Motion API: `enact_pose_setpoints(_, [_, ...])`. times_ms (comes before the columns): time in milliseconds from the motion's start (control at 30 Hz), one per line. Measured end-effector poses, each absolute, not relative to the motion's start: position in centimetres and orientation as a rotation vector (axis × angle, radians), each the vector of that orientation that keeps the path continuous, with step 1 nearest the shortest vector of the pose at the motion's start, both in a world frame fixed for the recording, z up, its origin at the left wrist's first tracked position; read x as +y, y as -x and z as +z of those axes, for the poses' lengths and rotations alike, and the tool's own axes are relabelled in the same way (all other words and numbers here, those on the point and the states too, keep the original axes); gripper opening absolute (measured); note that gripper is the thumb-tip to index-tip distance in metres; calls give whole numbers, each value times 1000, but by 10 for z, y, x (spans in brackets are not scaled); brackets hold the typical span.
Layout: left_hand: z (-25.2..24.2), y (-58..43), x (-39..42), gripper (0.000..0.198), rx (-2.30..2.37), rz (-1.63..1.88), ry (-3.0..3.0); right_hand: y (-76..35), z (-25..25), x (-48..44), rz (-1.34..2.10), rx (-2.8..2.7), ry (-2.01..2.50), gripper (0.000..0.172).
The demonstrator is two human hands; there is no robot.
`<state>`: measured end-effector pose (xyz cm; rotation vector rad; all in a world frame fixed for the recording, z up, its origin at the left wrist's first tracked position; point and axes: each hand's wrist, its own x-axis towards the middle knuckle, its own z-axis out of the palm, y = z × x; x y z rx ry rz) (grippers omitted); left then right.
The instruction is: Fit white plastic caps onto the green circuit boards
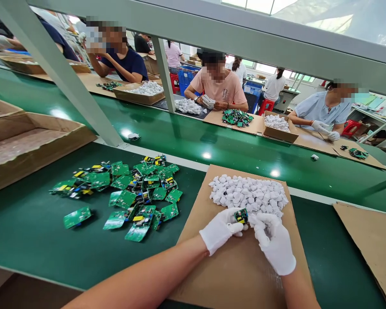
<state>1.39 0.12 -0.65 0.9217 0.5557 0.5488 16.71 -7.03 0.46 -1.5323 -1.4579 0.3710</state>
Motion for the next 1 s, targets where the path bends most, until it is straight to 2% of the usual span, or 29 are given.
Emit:
enact_pose_setpoints(67, [-9, -15, 0, 54, 545, 569, -902, -167, 2, -69, 262, -1552, 1546, 14])
enact_pose_setpoints(167, [-13, -16, -3, 60, 554, 627, -933, -170, -8, -69, 190, -1657, 1498, 19])
enact_pose_setpoints(367, [-15, -17, -6, 57, 634, 672, -1059, -173, -15, -69, 30, -1848, 1449, 31])
enact_pose_setpoints(467, [-16, -16, -6, 55, 650, 682, -1107, -172, -11, -67, -60, -1854, 1459, 31])
enact_pose_setpoints(667, [-14, -14, -8, 56, 764, 698, -1241, -169, -7, -67, -46, -1962, 1453, 32])
enact_pose_setpoints(833, [1, -11, -13, 51, 818, 671, -1387, -166, -9, -67, -17, -1908, 1546, 24])
enact_pose_setpoints(1000, [2, -11, -9, 48, 722, 631, -1234, -164, -2, -66, 59, -1889, 1592, 24])
